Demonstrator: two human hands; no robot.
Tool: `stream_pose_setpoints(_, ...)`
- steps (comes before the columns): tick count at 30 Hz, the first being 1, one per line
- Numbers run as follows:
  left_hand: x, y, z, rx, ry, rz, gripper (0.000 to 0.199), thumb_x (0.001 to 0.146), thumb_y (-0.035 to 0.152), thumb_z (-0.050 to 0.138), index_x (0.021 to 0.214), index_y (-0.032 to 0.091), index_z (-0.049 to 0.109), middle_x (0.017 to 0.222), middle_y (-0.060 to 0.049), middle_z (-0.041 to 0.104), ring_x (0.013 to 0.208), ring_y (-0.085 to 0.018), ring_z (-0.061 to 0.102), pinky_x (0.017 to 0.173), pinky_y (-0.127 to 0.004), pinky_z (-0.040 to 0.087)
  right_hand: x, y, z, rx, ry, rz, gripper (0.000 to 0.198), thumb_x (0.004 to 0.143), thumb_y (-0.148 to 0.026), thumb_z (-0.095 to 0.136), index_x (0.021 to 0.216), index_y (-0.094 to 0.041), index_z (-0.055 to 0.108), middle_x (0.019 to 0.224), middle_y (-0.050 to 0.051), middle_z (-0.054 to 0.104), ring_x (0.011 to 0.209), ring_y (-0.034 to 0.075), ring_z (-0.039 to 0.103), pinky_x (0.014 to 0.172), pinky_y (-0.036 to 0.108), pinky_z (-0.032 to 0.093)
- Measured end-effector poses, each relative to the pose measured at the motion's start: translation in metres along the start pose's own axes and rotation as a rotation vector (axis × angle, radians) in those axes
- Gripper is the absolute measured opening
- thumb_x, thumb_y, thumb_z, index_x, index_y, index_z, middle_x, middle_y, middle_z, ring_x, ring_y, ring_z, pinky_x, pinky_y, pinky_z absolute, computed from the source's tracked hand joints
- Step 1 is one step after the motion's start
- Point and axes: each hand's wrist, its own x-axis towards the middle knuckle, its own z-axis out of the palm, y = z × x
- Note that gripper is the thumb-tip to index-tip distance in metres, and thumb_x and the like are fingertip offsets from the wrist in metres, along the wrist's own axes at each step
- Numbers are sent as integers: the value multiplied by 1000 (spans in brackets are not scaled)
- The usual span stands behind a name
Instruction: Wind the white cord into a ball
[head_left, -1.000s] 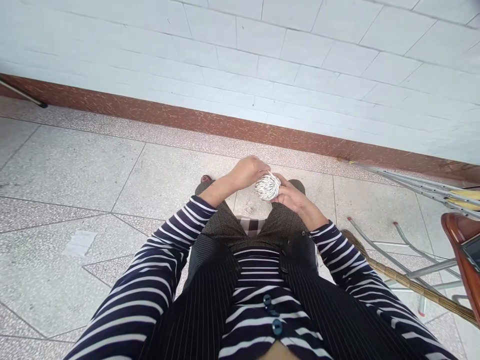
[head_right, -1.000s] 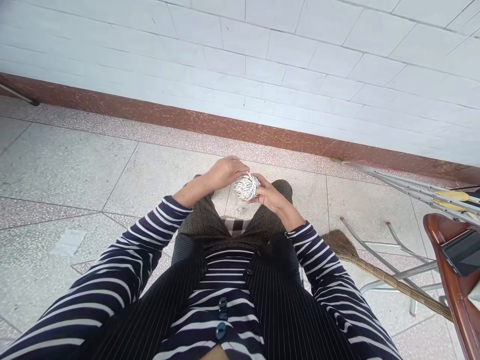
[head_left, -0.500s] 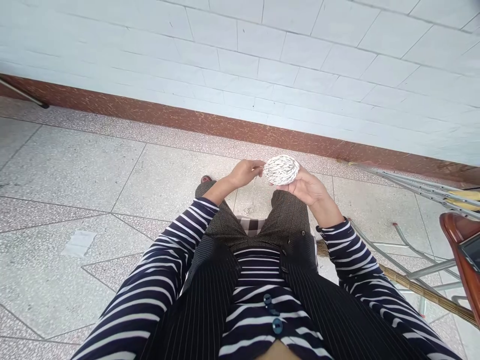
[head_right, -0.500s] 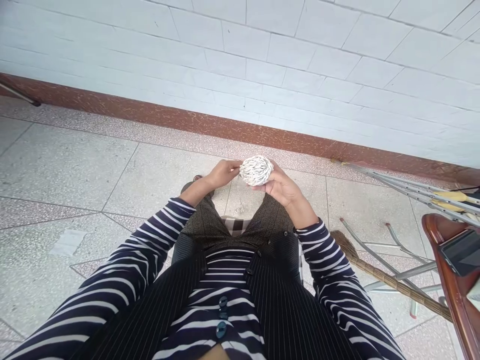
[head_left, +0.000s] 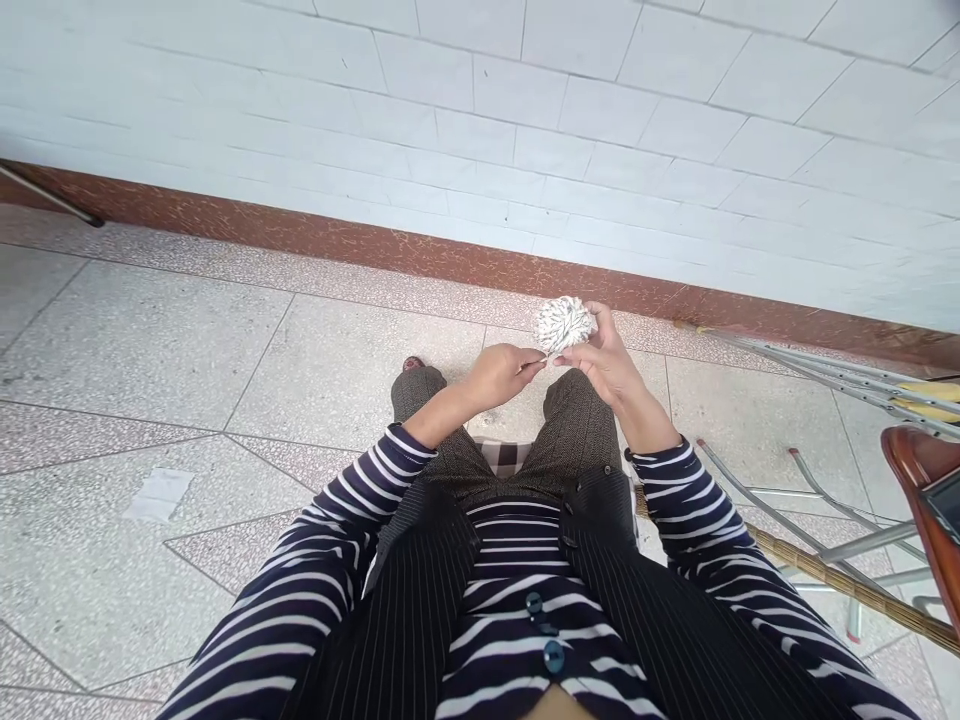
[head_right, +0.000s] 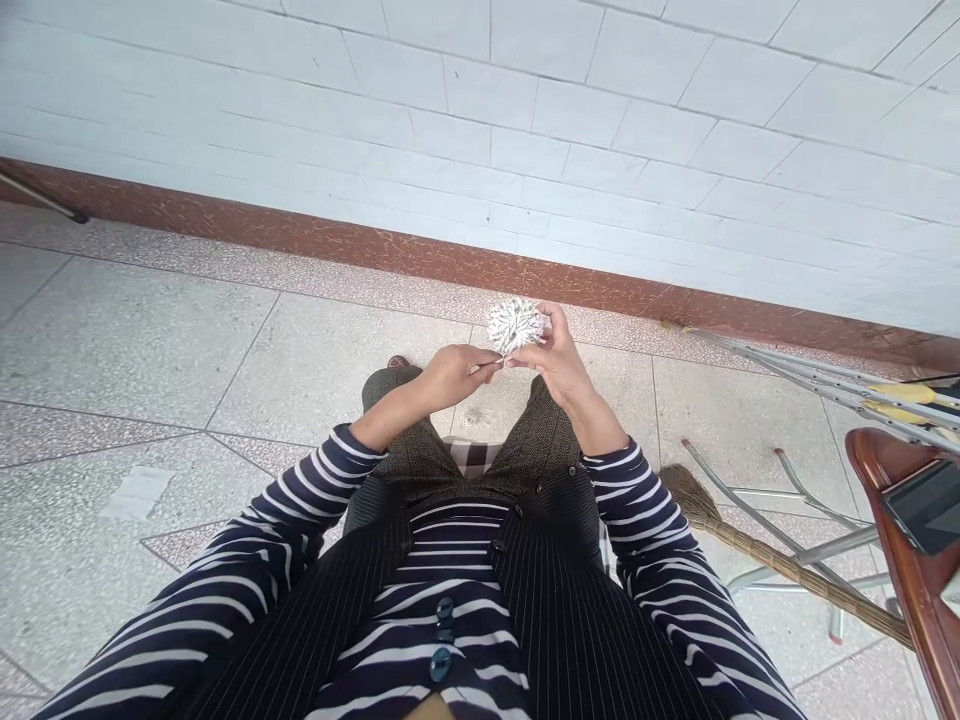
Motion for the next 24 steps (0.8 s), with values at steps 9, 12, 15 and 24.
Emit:
stream_pose_setpoints(9,-11,-7,5,72,-45,-50,29,97,32,49,80,19,67,58,-1,58,52,-14,47,58,-27,30,-5,-8,-9,140,-15,-41,53,69,-33,81,112,-36,51,123,0,62,109,23,64,77,36,65)
stream_pose_setpoints(12,-14,-21,11,-87,-83,-120,34,96,32,48,69,18,61,61,1,62,52,-11,48,59,-25,33,-3,-19,-18,104,-39,-75,53,68,-35,81,112,-34,52,127,2,60,112,26,63,80,41,65)
stream_pose_setpoints(15,-19,-31,16,-143,-105,-162,35,95,32,48,66,17,59,61,1,63,51,-10,47,58,-25,33,2,-26,-30,-30,-20,-129,56,65,-33,83,111,-34,50,125,1,59,109,25,62,81,43,62)
stream_pose_setpoints(24,-8,4,-14,157,-154,57,30,94,27,50,68,17,63,61,0,61,55,-12,47,58,-26,28,20,39,-28,-828,178,-140,58,57,-26,80,108,-25,52,115,7,52,111,32,49,85,44,48)
